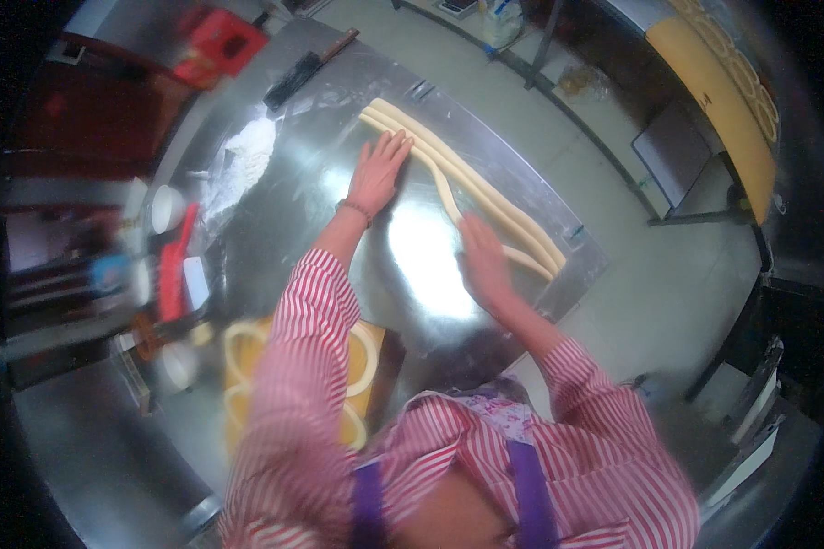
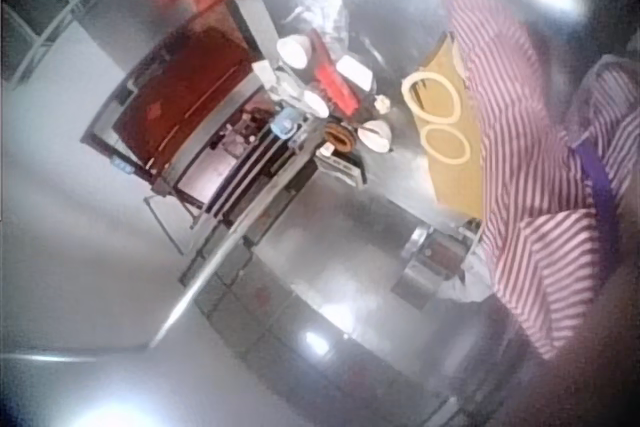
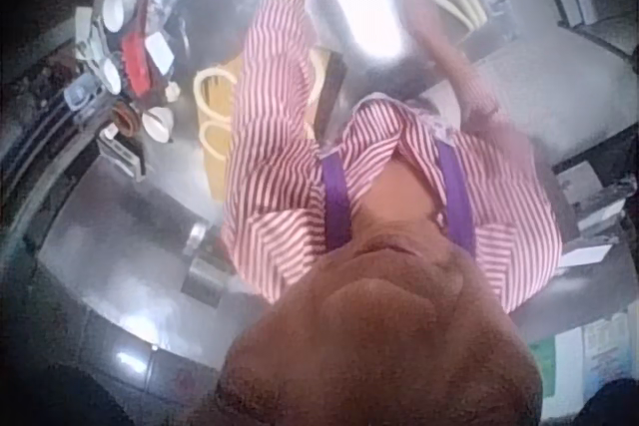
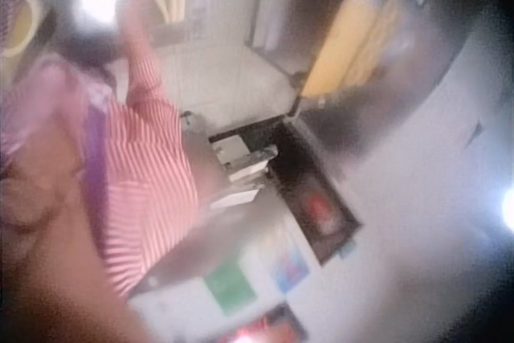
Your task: The person shapes long strips of dough into circular rings by hand on a wooden board. They repeatedly pick up a strip, form a loop, and press the ends together to seal the ring, arranging the finished rings on the board.
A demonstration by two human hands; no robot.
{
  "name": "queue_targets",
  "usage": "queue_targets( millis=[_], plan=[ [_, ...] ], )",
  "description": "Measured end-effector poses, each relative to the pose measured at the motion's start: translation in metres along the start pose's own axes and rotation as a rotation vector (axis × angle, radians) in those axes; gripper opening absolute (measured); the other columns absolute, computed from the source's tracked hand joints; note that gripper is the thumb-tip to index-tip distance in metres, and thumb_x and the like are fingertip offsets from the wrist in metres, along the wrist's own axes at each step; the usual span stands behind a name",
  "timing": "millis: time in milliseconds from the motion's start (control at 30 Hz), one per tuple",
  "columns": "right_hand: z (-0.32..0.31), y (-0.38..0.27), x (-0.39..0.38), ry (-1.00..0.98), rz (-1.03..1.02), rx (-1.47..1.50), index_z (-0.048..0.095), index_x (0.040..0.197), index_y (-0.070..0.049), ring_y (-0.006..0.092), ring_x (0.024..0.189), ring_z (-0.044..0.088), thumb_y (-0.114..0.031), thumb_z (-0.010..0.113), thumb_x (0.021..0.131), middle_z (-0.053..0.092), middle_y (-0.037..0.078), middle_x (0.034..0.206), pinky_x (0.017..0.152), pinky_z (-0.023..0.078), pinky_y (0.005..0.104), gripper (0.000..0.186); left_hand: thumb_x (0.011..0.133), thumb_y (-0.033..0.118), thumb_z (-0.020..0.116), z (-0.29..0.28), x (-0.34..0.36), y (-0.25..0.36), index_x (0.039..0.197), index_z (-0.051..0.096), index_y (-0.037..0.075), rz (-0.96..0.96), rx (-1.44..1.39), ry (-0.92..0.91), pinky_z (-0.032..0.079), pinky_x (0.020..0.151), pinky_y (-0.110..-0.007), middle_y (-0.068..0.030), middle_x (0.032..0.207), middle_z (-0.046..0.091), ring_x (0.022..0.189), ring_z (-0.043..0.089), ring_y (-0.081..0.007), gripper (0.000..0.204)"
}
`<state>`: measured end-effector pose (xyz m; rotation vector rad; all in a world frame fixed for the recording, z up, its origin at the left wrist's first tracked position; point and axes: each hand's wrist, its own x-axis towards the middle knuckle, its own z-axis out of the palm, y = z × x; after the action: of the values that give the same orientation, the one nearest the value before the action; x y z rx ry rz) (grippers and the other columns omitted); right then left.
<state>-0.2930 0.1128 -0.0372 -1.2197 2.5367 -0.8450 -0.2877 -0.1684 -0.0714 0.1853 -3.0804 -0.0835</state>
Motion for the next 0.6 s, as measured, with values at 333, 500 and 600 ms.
queue_targets(
  millis=[333,500,600],
  plan=[
    [-0.056,0.043,-0.059,-0.070,0.269,-0.148,0.064,0.119,-0.004,0.0330,0.098,0.064,-0.007,0.068,0.082,0.068,0.013,0.109,0.083,0.052,0.0421,0.037,0.085,0.012,0.062,-0.012,0.002,-0.015,0.094,0.061,0.008,0.111,-0.041,0.080,0.043,0.088,-0.038,-0.0063,0.099,0.058,0.102,0.055,-0.0231,0.010],
    [-0.071,0.067,-0.035,-0.370,0.704,0.637,0.066,0.116,0.003,0.0159,0.078,0.063,-0.011,0.072,0.083,0.069,0.004,0.092,0.072,0.051,0.0317,0.037,0.087,0.018,0.061,-0.027,-0.005,-0.043,0.090,0.062,0.007,0.336,-0.096,0.052,0.044,0.091,-0.039,-0.0089,0.100,0.060,0.102,0.058,-0.0270,0.012],
    [-0.096,0.063,-0.023,-0.360,0.730,0.898,0.068,0.115,0.003,0.0097,0.072,0.060,-0.016,0.073,0.084,0.067,0.003,0.086,0.064,0.048,0.0245,0.037,0.088,0.022,0.062,-0.052,-0.046,-0.046,0.093,0.061,0.005,0.194,-0.361,-0.211,0.047,0.083,-0.040,-0.0120,0.094,0.062,0.093,0.061,-0.0293,0.017]
  ],
)
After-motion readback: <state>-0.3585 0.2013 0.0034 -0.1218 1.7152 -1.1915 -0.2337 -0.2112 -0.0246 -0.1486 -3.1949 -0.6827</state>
